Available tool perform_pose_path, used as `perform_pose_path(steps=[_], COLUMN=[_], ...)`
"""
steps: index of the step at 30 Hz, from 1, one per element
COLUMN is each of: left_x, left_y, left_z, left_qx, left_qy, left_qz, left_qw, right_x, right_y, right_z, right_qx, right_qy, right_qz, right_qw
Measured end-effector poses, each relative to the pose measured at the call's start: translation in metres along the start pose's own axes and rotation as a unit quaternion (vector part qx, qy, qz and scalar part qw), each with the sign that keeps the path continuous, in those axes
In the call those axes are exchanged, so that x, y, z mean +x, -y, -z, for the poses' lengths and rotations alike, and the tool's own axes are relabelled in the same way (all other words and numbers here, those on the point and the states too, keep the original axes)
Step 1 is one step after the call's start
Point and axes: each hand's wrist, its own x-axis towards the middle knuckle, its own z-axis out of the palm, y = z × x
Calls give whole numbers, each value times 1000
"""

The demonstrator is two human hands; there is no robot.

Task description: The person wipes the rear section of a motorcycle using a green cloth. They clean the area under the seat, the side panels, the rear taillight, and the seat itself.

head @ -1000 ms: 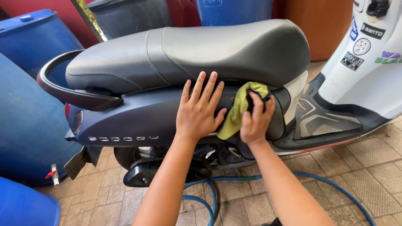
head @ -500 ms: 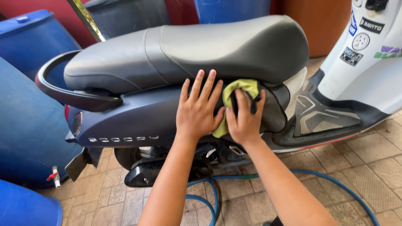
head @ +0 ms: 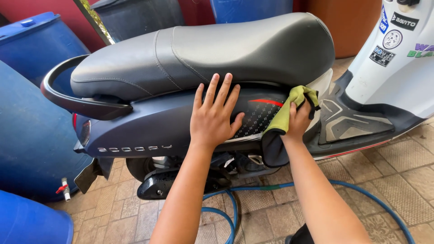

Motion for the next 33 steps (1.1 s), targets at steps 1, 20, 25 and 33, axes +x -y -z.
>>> perform_pose_path(steps=[1, 20, 25, 33], left_x=[0, -1, 0, 0], left_y=[0, -5, -7, -8], left_z=[1, 0, -1, 0], left_qx=[1, 12, 20, 28], left_qy=[-3, -8, -22, -21], left_qz=[0, 11, 18, 19], left_qw=[1000, 1000, 999, 999], right_x=[3, 10, 7, 8], right_y=[5, 35, 74, 130], right_z=[-2, 6, 3, 17], right_qx=[0, -30, -35, -25], right_qy=[-1, 23, -14, 56], right_qz=[2, -15, -6, 172], right_qw=[1000, 999, 999, 983])
